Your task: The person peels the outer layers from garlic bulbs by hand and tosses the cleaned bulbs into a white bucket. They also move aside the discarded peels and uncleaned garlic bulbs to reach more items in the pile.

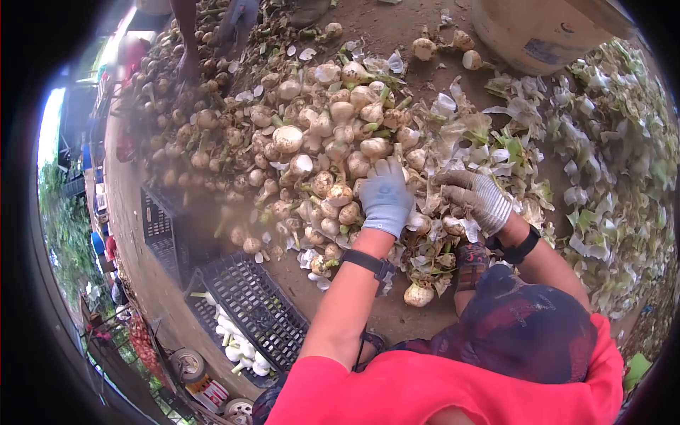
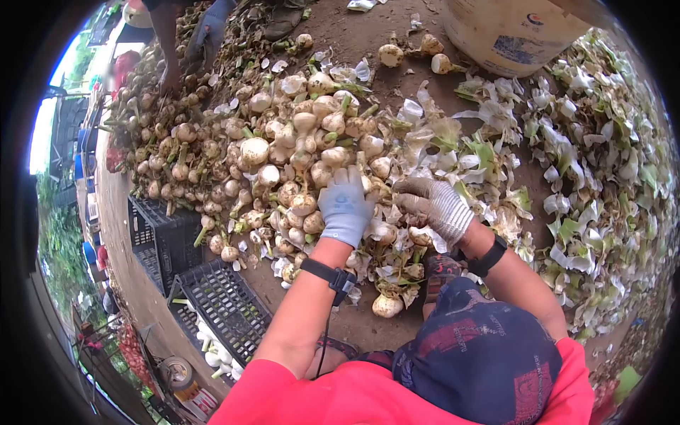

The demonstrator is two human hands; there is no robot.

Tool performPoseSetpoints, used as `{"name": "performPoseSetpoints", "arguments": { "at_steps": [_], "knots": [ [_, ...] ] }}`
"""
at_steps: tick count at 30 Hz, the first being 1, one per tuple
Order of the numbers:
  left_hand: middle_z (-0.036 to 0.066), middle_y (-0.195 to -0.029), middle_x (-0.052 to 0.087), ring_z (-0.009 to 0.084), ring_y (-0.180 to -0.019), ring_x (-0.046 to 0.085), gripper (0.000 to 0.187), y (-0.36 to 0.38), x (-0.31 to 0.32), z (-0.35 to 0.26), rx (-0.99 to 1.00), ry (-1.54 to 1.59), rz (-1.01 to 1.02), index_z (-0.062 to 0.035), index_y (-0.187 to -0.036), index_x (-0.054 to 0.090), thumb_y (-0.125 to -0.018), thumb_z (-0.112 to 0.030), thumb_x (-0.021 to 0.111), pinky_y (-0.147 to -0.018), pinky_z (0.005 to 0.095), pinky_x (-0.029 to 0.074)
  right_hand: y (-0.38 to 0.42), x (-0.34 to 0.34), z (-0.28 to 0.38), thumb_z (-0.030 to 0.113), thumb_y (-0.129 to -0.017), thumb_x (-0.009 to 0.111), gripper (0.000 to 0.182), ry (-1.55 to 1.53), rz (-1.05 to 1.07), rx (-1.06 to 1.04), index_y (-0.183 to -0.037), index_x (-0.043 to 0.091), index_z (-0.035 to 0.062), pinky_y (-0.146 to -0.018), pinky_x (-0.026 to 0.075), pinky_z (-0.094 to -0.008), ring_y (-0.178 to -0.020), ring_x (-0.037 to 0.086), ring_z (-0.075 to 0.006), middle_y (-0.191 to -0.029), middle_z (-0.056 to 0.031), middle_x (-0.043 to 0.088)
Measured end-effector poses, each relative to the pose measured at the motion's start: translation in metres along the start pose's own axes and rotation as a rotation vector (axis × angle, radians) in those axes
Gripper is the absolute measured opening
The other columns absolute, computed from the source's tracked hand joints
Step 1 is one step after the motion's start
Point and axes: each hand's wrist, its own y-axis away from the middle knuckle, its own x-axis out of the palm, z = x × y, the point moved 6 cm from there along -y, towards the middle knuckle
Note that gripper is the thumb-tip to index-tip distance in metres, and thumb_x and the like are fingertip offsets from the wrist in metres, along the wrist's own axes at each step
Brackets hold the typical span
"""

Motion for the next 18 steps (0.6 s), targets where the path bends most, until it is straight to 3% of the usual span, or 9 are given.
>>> {"name": "performPoseSetpoints", "arguments": {
  "at_steps": [3, 5, 6, 9, 11, 15, 16, 17, 18],
  "knots": [
    [0.018, -0.106, 0.054, 0.0350, -0.095, 0.054, 0.065, 0.006, 0.008, 0.005, -0.090, 0.209, -0.065, -0.0006, -0.116, 0.049, -0.067, -0.033, 0.076, -0.084, 0.0400, 0.047, -0.003, -0.007, -0.001, 0.033, -0.090, 0.057, 0.039, -0.214, -0.081, 0.082, -0.108, 0.062, -0.0014, -0.051, 0.043, -0.0220, -0.058, 0.053, -0.0085, -0.075, 0.0000, 0.059],
    [0.019, -0.107, 0.054, 0.0361, -0.097, 0.053, 0.065, 0.031, -0.023, -0.005, 0.227, 0.500, -0.462, -0.0008, -0.117, 0.048, -0.064, -0.027, 0.076, -0.086, 0.0426, 0.044, -0.008, -0.010, 0.008, 0.035, -0.090, 0.056, 0.038, -0.114, -0.064, -0.051, -0.098, 0.066, -0.0009, -0.052, 0.043, -0.0241, -0.059, 0.052, -0.0097, -0.074, -0.0023, 0.060],
    [0.019, -0.106, 0.053, 0.0367, -0.099, 0.052, 0.069, 0.045, -0.036, -0.013, 0.302, 0.585, -0.467, 0.0007, -0.120, 0.046, -0.061, -0.018, 0.076, -0.086, 0.0448, 0.043, -0.007, 0.000, 0.014, 0.034, -0.090, 0.057, 0.036, -0.118, -0.045, -0.047, -0.096, 0.066, -0.0009, -0.053, 0.043, -0.0247, -0.060, 0.052, -0.0103, -0.075, -0.0028, 0.060],
    [0.020, -0.106, 0.053, 0.0379, -0.099, 0.052, 0.074, 0.069, -0.063, -0.031, 0.422, 0.509, -0.493, 0.0029, -0.124, 0.043, -0.058, -0.011, 0.074, -0.087, 0.0453, 0.042, -0.008, 0.016, 0.007, 0.029, -0.088, 0.061, 0.032, -0.202, 0.057, 0.026, -0.091, 0.066, -0.0027, -0.057, 0.044, -0.0264, -0.064, 0.052, -0.0111, -0.077, -0.0038, 0.062],
    [0.021, -0.107, 0.053, 0.0384, -0.098, 0.051, 0.078, 0.070, -0.064, -0.026, 0.369, 0.518, -0.441, 0.0045, -0.126, 0.040, -0.057, -0.010, 0.074, -0.086, 0.0442, 0.043, 0.005, 0.016, 0.042, 0.027, -0.088, 0.062, 0.031, 0.025, -0.016, -0.192, -0.088, 0.065, -0.0044, -0.059, 0.045, -0.0271, -0.065, 0.052, -0.0102, -0.074, -0.0037, 0.061],
    [0.020, -0.104, 0.053, 0.0381, -0.093, 0.053, 0.078, 0.072, -0.067, -0.027, 0.482, 0.514, -0.471, 0.0037, -0.125, 0.040, -0.055, -0.009, 0.074, -0.083, 0.0439, 0.044, 0.014, 0.013, 0.036, 0.022, -0.090, 0.056, 0.027, 0.306, 0.008, -0.085, -0.088, 0.065, -0.0031, -0.060, 0.047, -0.0299, -0.065, 0.056, -0.0138, -0.072, -0.0081, 0.061],
    [0.020, -0.102, 0.054, 0.0376, -0.091, 0.053, 0.078, 0.071, -0.069, -0.027, 0.484, 0.555, -0.460, 0.0032, -0.124, 0.041, -0.054, -0.008, 0.073, -0.082, 0.0442, 0.044, 0.017, 0.014, 0.036, 0.022, -0.090, 0.054, 0.026, 0.379, -0.069, -0.223, -0.088, 0.065, -0.0018, -0.060, 0.047, -0.0318, -0.064, 0.057, -0.0166, -0.070, -0.0100, 0.060],
    [0.020, -0.102, 0.054, 0.0376, -0.091, 0.053, 0.078, 0.072, -0.073, -0.026, 0.485, 0.559, -0.457, 0.0032, -0.124, 0.041, -0.054, -0.008, 0.073, -0.082, 0.0442, 0.044, 0.018, 0.013, 0.034, 0.022, -0.090, 0.054, 0.026, 0.380, -0.072, -0.219, -0.088, 0.065, -0.0018, -0.060, 0.047, -0.0318, -0.064, 0.057, -0.0166, -0.070, -0.0100, 0.060],
    [0.019, -0.101, 0.054, 0.0376, -0.089, 0.054, 0.077, 0.071, -0.077, -0.027, 0.457, 0.577, -0.369, 0.0027, -0.123, 0.041, -0.054, -0.008, 0.073, -0.080, 0.0444, 0.044, 0.018, 0.014, 0.031, 0.022, -0.090, 0.055, 0.023, 0.218, -0.019, -0.195, -0.089, 0.064, 0.0004, -0.056, 0.043, -0.0274, -0.061, 0.053, -0.0115, -0.068, -0.0044, 0.058]
  ]
}}
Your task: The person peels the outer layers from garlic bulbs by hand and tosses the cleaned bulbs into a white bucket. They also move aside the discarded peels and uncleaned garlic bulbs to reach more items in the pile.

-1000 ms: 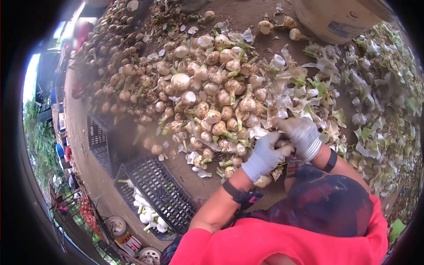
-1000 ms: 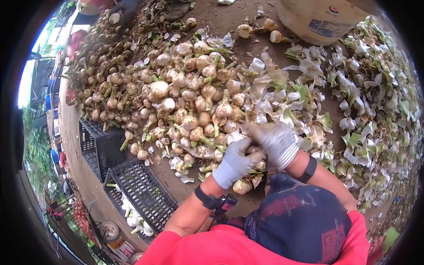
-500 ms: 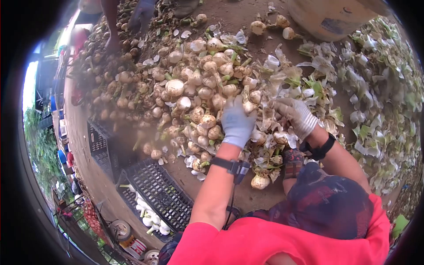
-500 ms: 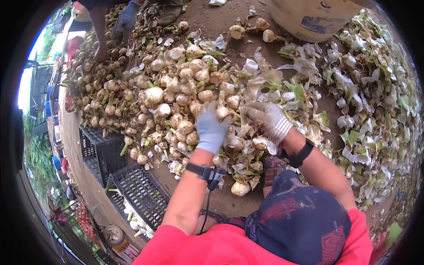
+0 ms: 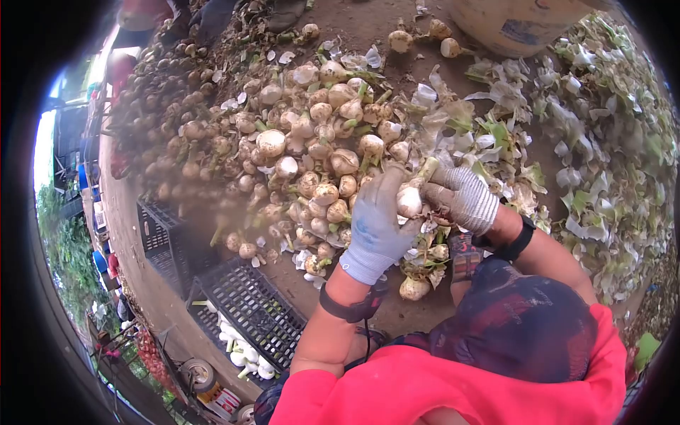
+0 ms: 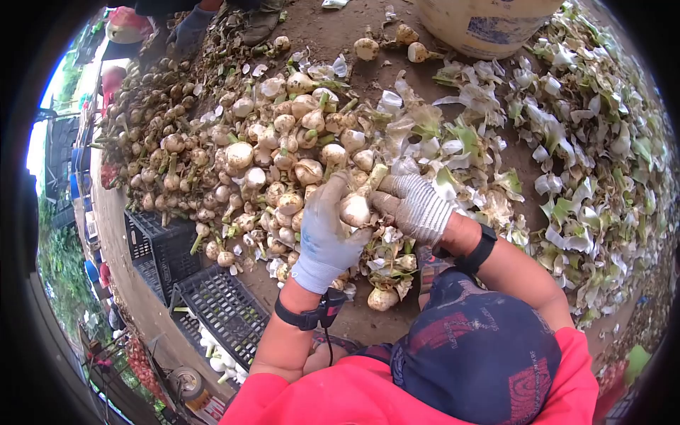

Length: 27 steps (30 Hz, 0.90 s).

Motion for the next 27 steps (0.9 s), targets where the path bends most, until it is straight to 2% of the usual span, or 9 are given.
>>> {"name": "performPoseSetpoints", "arguments": {
  "at_steps": [2, 7, 15, 18, 21, 23, 25, 26, 27],
  "knots": [
    [0.019, -0.099, 0.055, 0.0376, -0.088, 0.054, 0.076, 0.000, -0.001, 0.000, -0.057, 0.021, 0.064, 0.0021, -0.123, 0.042, -0.055, -0.008, 0.073, -0.079, 0.0446, 0.044, 0.001, 0.002, -0.014, 0.023, -0.091, 0.057, 0.021, -0.232, 0.157, 0.220, -0.094, 0.063, 0.0029, -0.051, 0.039, -0.0222, -0.059, 0.050, -0.0056, -0.068, 0.0025, 0.057],
    [0.020, -0.103, 0.056, 0.0389, -0.088, 0.054, 0.075, 0.008, -0.004, -0.016, 0.132, 0.004, -0.042, 0.0016, -0.123, 0.042, -0.055, -0.008, 0.073, -0.079, 0.0450, 0.043, 0.002, 0.007, -0.016, 0.023, -0.091, 0.058, 0.022, -0.250, 0.030, 0.102, -0.096, 0.062, 0.0021, -0.053, 0.042, -0.0224, -0.061, 0.054, -0.0066, -0.074, 0.0005, 0.060],
    [0.017, -0.104, 0.056, 0.0346, -0.094, 0.056, 0.063, 0.024, -0.005, 0.012, -0.077, 0.348, -0.006, 0.0008, -0.117, 0.048, -0.059, -0.005, 0.072, -0.082, 0.0438, 0.045, 0.011, 0.000, 0.014, 0.022, -0.087, 0.057, 0.024, 0.173, 0.095, -0.011, -0.083, 0.063, -0.0005, -0.058, 0.047, -0.0343, -0.063, 0.061, -0.0180, -0.070, -0.0117, 0.063],
    [0.014, -0.114, 0.057, 0.0189, -0.108, 0.054, 0.059, 0.040, 0.012, 0.027, -0.483, 0.975, 0.249, -0.0016, -0.118, 0.052, -0.064, 0.008, 0.072, -0.084, 0.0298, 0.049, 0.015, 0.004, 0.013, 0.019, -0.087, 0.055, 0.020, 0.158, 0.208, -0.167, -0.082, 0.063, 0.0006, -0.058, 0.047, -0.0345, -0.065, 0.062, -0.0227, -0.070, -0.0133, 0.060],
    [0.012, -0.117, 0.055, 0.0157, -0.085, 0.060, 0.043, 0.058, 0.044, 0.014, -0.896, 2.125, -0.020, -0.0040, -0.125, 0.050, -0.087, -0.022, 0.062, -0.062, 0.0238, 0.046, 0.013, 0.010, -0.008, 0.017, -0.088, 0.054, 0.018, -0.118, 0.187, -0.245, -0.086, 0.063, 0.0010, -0.056, 0.046, -0.0308, -0.063, 0.059, -0.0168, -0.069, -0.0083, 0.059],
    [0.010, -0.116, 0.057, 0.0143, -0.078, 0.059, 0.045, 0.052, 0.041, 0.003, -0.812, 2.089, 0.009, -0.0058, -0.130, 0.046, -0.095, -0.034, 0.048, -0.059, 0.0225, 0.044, 0.013, 0.009, -0.019, 0.015, -0.089, 0.053, 0.017, -0.051, 0.052, -0.565, -0.091, 0.063, 0.0012, -0.054, 0.043, -0.0262, -0.062, 0.056, -0.0094, -0.068, -0.0028, 0.058],
    [0.009, -0.115, 0.057, 0.0147, -0.082, 0.058, 0.044, 0.055, 0.028, 0.022, -0.671, 1.319, -0.134, -0.0075, -0.132, 0.043, -0.096, -0.032, 0.047, -0.064, 0.0236, 0.046, 0.021, 0.008, -0.016, 0.013, -0.090, 0.053, 0.017, -0.278, 0.049, 0.145, -0.097, 0.063, 0.0003, -0.054, 0.043, -0.0223, -0.063, 0.054, -0.0047, -0.072, -0.0001, 0.059],
    [0.005, -0.102, 0.058, 0.0132, -0.086, 0.056, 0.044, 0.055, 0.034, 0.024, -0.620, 1.088, -0.133, -0.0060, -0.132, 0.043, -0.094, -0.026, 0.054, -0.075, 0.0294, 0.049, 0.026, 0.016, -0.009, 0.013, -0.090, 0.054, 0.020, -0.613, 0.157, 0.261, -0.102, 0.062, -0.0006, -0.055, 0.044, -0.0208, -0.063, 0.055, -0.0053, -0.077, -0.0020, 0.062],
    [0.007, -0.102, 0.061, 0.0145, -0.084, 0.060, 0.042, 0.049, 0.034, 0.012, -0.680, 1.158, -0.100, -0.0067, -0.127, 0.046, -0.096, -0.035, 0.049, -0.067, 0.0253, 0.049, 0.029, 0.016, -0.003, 0.016, -0.089, 0.058, 0.027, -0.611, 0.192, 0.273, -0.109, 0.060, -0.0019, -0.052, 0.044, -0.0214, -0.062, 0.057, -0.0073, -0.080, -0.0052, 0.064]
  ]
}}
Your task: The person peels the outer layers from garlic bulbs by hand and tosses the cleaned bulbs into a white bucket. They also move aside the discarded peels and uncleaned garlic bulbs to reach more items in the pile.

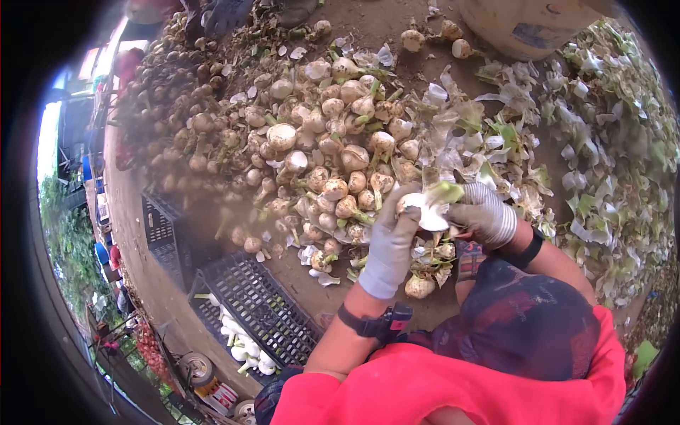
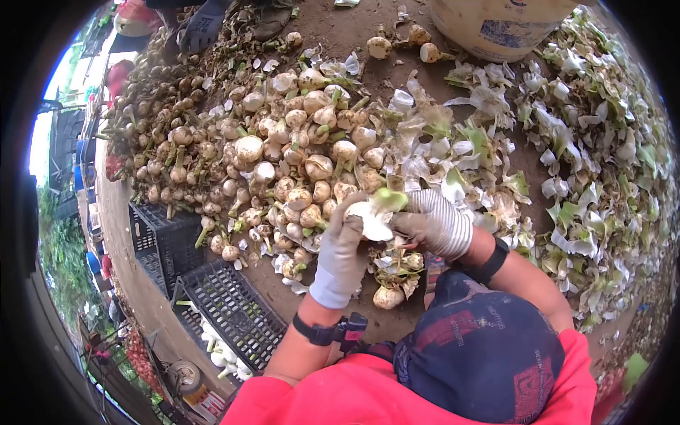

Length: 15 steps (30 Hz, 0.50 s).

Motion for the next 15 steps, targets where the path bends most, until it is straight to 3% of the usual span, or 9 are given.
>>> {"name": "performPoseSetpoints", "arguments": {
  "at_steps": [1, 4, 6, 7, 8, 11, 12, 14, 15],
  "knots": [
    [0.005, -0.100, 0.059, 0.0132, -0.083, 0.058, 0.034, 0.000, 0.006, 0.018, -0.219, 0.498, 0.242, -0.0056, -0.124, 0.049, -0.094, -0.024, 0.050, -0.070, 0.0268, 0.050, -0.001, -0.002, -0.011, 0.018, -0.087, 0.061, 0.030, -0.222, 0.067, 0.041, -0.109, 0.058, -0.0029, -0.049, 0.043, -0.0212, -0.060, 0.057, -0.0083, -0.081, -0.0069, 0.065],
    [0.003, -0.099, 0.057, 0.0122, -0.082, 0.055, 0.026, -0.001, 0.021, 0.026, -0.473, 0.943, 0.418, -0.0050, -0.116, 0.054, -0.090, -0.011, 0.055, -0.071, 0.0273, 0.049, -0.005, -0.013, -0.028, 0.021, -0.084, 0.065, 0.036, -0.554, 0.236, 0.077, -0.110, 0.057, -0.0045, -0.045, 0.041, -0.0212, -0.054, 0.055, -0.0085, -0.078, -0.0066, 0.064],
    [0.004, -0.101, 0.056, 0.0129, -0.084, 0.054, 0.031, -0.013, -0.020, -0.006, 0.237, -0.210, -0.122, -0.0047, -0.116, 0.054, -0.087, -0.014, 0.060, -0.071, 0.0272, 0.048, -0.001, -0.009, -0.025, 0.024, -0.083, 0.067, 0.041, -0.809, 0.450, 0.077, -0.109, 0.057, -0.0059, -0.041, 0.038, -0.0215, -0.045, 0.049, -0.0070, -0.071, -0.0028, 0.061],
    [0.005, -0.101, 0.056, 0.0120, -0.087, 0.053, 0.031, -0.007, -0.022, -0.026, 0.497, -0.410, -0.177, -0.0021, -0.115, 0.054, -0.086, -0.011, 0.061, -0.072, 0.0256, 0.048, 0.003, -0.003, -0.016, 0.023, -0.085, 0.063, 0.031, -0.553, 0.280, 0.145, -0.105, 0.060, -0.0006, -0.042, 0.036, -0.0214, -0.049, 0.047, -0.0058, -0.065, 0.0011, 0.056],
    [0.005, -0.097, 0.057, 0.0111, -0.083, 0.054, 0.028, -0.004, -0.015, -0.024, 0.396, -0.376, -0.119, -0.0004, -0.113, 0.054, -0.086, -0.007, 0.058, -0.071, 0.0247, 0.048, 0.006, 0.003, 0.001, 0.021, -0.087, 0.059, 0.022, -0.178, 0.056, 0.050, -0.098, 0.062, 0.0024, -0.045, 0.039, -0.0237, -0.053, 0.051, -0.0071, -0.063, 0.0011, 0.054],
    [0.005, -0.080, 0.061, 0.0094, -0.069, 0.057, 0.019, -0.010, -0.002, -0.010, 0.154, -0.079, -0.191, 0.0001, -0.101, 0.060, -0.084, 0.000, 0.053, -0.062, 0.0230, 0.046, 0.002, 0.018, 0.022, 0.017, -0.086, 0.055, 0.014, 0.751, 0.102, -0.296, -0.091, 0.060, 0.0052, -0.052, 0.047, -0.0344, -0.058, 0.061, -0.0225, -0.063, -0.0092, 0.058],
    [0.006, -0.077, 0.062, 0.0087, -0.070, 0.058, 0.013, -0.021, -0.014, -0.002, 0.234, -0.268, -0.197, 0.0005, -0.091, 0.063, -0.083, 0.002, 0.053, -0.059, 0.0218, 0.046, 0.003, 0.022, 0.036, 0.017, -0.086, 0.055, 0.014, 0.755, 0.098, -0.309, -0.091, 0.060, 0.0052, -0.052, 0.047, -0.0344, -0.058, 0.061, -0.0225, -0.063, -0.0092, 0.058],
    [0.005, -0.075, 0.062, 0.0082, -0.069, 0.058, 0.010, -0.027, -0.005, -0.023, 0.485, -0.521, -0.136, 0.0014, -0.088, 0.063, -0.082, 0.003, 0.055, -0.060, 0.0213, 0.047, 0.009, 0.026, 0.067, 0.016, -0.082, 0.058, 0.015, 1.589, -0.122, -0.433, -0.094, 0.059, 0.0071, -0.054, 0.049, -0.0375, -0.062, 0.062, -0.0296, -0.067, -0.0120, 0.061],
    [0.005, -0.075, 0.062, 0.0084, -0.070, 0.058, 0.009, -0.027, -0.004, -0.029, 0.353, -0.412, -0.083, 0.0008, -0.088, 0.063, -0.083, 0.002, 0.056, -0.061, 0.0222, 0.047, 0.013, 0.016, 0.078, 0.015, -0.078, 0.060, 0.017, 1.547, -0.285, -0.681, -0.093, 0.058, 0.0072, -0.053, 0.049, -0.0395, -0.063, 0.063, -0.0321, -0.068, -0.0115, 0.062]
  ]
}}
